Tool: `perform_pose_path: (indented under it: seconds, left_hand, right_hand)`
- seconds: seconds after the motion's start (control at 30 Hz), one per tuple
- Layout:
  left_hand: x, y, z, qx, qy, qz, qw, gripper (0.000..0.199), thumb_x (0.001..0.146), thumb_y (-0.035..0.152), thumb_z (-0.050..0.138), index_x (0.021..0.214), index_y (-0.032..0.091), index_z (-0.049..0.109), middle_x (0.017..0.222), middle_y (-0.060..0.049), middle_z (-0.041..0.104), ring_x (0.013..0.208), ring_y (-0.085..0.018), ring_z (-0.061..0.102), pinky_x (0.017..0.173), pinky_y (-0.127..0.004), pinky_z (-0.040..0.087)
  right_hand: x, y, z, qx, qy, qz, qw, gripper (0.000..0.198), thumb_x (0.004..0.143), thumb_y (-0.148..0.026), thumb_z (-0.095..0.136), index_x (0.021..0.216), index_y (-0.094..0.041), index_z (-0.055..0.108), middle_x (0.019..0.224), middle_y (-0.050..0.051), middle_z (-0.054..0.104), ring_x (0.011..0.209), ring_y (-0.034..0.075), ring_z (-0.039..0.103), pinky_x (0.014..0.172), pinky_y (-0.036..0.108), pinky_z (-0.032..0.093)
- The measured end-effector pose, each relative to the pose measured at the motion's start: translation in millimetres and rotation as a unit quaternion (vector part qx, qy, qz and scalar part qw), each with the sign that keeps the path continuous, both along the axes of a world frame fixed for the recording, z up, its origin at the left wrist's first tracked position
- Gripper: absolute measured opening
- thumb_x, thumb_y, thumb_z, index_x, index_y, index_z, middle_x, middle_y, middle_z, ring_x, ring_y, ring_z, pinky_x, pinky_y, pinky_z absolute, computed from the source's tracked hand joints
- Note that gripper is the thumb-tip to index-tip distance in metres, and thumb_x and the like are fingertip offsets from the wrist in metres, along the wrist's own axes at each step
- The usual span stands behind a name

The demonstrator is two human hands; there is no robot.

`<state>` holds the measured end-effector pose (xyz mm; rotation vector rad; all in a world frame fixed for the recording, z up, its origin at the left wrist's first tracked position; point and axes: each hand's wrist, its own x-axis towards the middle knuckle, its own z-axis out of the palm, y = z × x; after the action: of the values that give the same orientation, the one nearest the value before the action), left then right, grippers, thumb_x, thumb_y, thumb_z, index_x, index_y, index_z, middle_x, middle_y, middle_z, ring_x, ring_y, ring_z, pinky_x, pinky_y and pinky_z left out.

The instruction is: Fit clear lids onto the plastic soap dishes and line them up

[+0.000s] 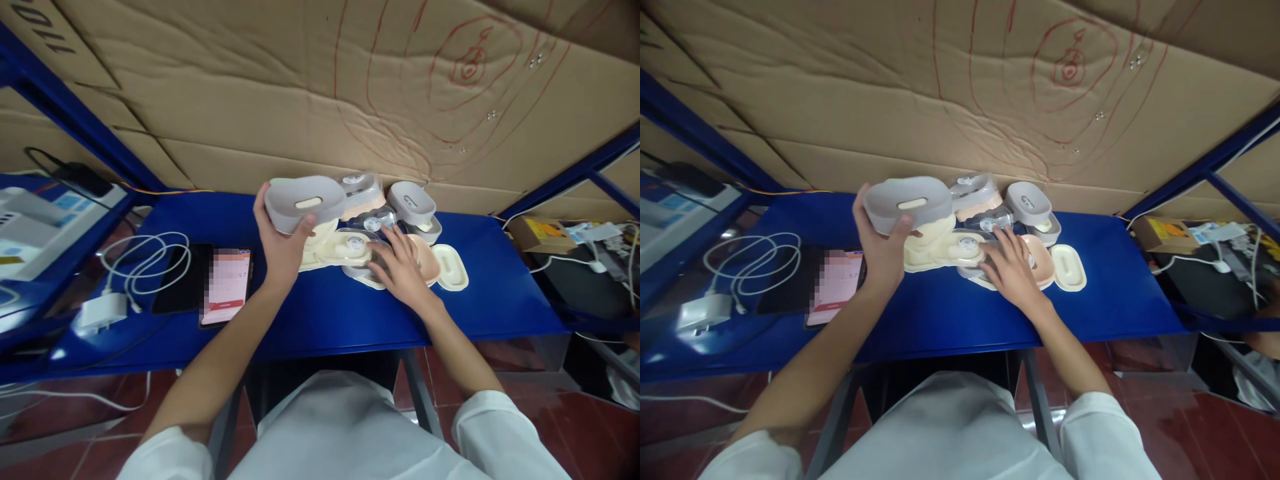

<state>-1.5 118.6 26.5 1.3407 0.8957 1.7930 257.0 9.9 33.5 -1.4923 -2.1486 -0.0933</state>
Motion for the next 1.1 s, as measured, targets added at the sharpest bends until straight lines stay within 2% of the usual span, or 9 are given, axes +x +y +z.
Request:
perform_pose_path:
  seconds: [0.17, 0.27, 0.37, 0.47, 0.57, 0.7, 0.83, 0.93, 1.1]
  left_hand:
    - [2.8, -3.6, -4.7, 0.006, 0.08, -0.096, 0.992, 0.099, 0.079, 0.078, 0.085, 0.158, 0.037, 0.042, 0.156, -0.012, 0.053, 0.135, -0.036, 0.061, 0.103, -0.052, 0.062]
    - [1.1, -7.3, -0.8, 0.041, 0.122, -0.177, 0.976, 0.103, 0.074, 0.085, 0.082, 0.155, 0.03, 0.049, 0.158, -0.014, 0.055, 0.142, -0.038, 0.058, 0.118, -0.055, 0.052]
    - [1.2, -10.1, 1.6, 0.044, 0.126, -0.217, 0.967, 0.106, 0.071, 0.085, 0.084, 0.154, 0.028, 0.052, 0.157, -0.015, 0.057, 0.144, -0.039, 0.057, 0.122, -0.055, 0.048]
    - [1.8, -11.0, 2.0, 0.045, 0.143, -0.236, 0.96, 0.107, 0.07, 0.078, 0.091, 0.155, 0.028, 0.052, 0.157, -0.014, 0.059, 0.145, -0.039, 0.057, 0.123, -0.056, 0.048]
    - [-3.1, -5.7, 2.1, 0.054, 0.147, -0.204, 0.966, 0.1, 0.072, 0.072, 0.093, 0.153, 0.027, 0.054, 0.157, -0.013, 0.059, 0.144, -0.038, 0.058, 0.122, -0.054, 0.049]
    - [-23.8, 18.7, -2.4, 0.013, 0.055, -0.029, 0.998, 0.084, 0.083, 0.069, 0.087, 0.15, 0.031, 0.052, 0.152, -0.004, 0.059, 0.137, -0.03, 0.061, 0.114, -0.051, 0.056]
    - [-40.4, 43.5, -14.7, -0.051, -0.017, 0.058, 0.997, 0.084, 0.088, 0.065, 0.085, 0.153, 0.037, 0.041, 0.147, 0.0, 0.06, 0.135, -0.027, 0.062, 0.105, -0.049, 0.061]
    - [-36.0, 46.0, -22.5, -0.02, 0.005, 0.058, 0.998, 0.093, 0.079, 0.064, 0.093, 0.152, 0.036, 0.042, 0.148, -0.005, 0.061, 0.136, -0.028, 0.063, 0.114, -0.05, 0.058]
    - [-13.3, 21.9, -13.7, 0.012, 0.062, -0.053, 0.997, 0.099, 0.077, 0.066, 0.092, 0.157, 0.036, 0.042, 0.165, -0.011, 0.049, 0.151, -0.035, 0.053, 0.124, -0.055, 0.048]
  right_hand:
    - [-17.0, 15.4, 37.6, 0.062, 0.042, 0.039, 0.996, 0.064, 0.107, -0.057, 0.059, 0.165, -0.032, 0.045, 0.175, 0.012, 0.039, 0.162, 0.037, 0.038, 0.13, 0.063, 0.036]
    - [-26.0, 24.0, 51.4, 0.026, 0.064, 0.12, 0.99, 0.065, 0.105, -0.064, 0.059, 0.161, -0.034, 0.052, 0.171, 0.008, 0.047, 0.163, 0.036, 0.037, 0.131, 0.062, 0.037]
    - [-28.1, 29.9, 44.6, -0.015, 0.14, 0.167, 0.976, 0.048, 0.107, -0.063, 0.055, 0.142, -0.033, 0.071, 0.15, 0.006, 0.069, 0.156, 0.032, 0.049, 0.127, 0.059, 0.044]
    - [-19.2, 32.6, 30.7, -0.006, 0.264, 0.087, 0.96, 0.05, 0.11, -0.065, 0.047, 0.124, -0.028, 0.079, 0.124, 0.006, 0.08, 0.125, 0.031, 0.073, 0.108, 0.053, 0.06]
    - [-6.7, 34.3, 25.9, 0.019, 0.309, 0.01, 0.951, 0.05, 0.111, -0.062, 0.047, 0.119, -0.025, 0.078, 0.111, 0.005, 0.082, 0.106, 0.028, 0.078, 0.095, 0.045, 0.064]
    - [-5.1, 36.2, 25.6, 0.026, 0.203, 0.019, 0.979, 0.036, 0.109, -0.053, 0.058, 0.121, -0.026, 0.078, 0.127, 0.007, 0.08, 0.124, 0.027, 0.072, 0.113, 0.047, 0.054]
    - [-17.3, 34.9, 15.2, -0.012, 0.064, 0.021, 0.998, 0.028, 0.11, -0.044, 0.057, 0.122, -0.028, 0.077, 0.132, 0.006, 0.079, 0.129, 0.028, 0.07, 0.127, 0.059, 0.034]
    - [-24.2, 32.8, 8.5, 0.003, 0.025, 0.016, 1.0, 0.036, 0.109, -0.047, 0.058, 0.138, -0.028, 0.068, 0.147, 0.009, 0.071, 0.142, 0.031, 0.062, 0.131, 0.062, 0.024]
    - [-29.3, 29.2, 3.9, 0.069, 0.038, -0.001, 0.997, 0.069, 0.106, -0.063, 0.055, 0.164, -0.028, 0.043, 0.169, 0.016, 0.048, 0.159, 0.036, 0.043, 0.127, 0.062, 0.034]
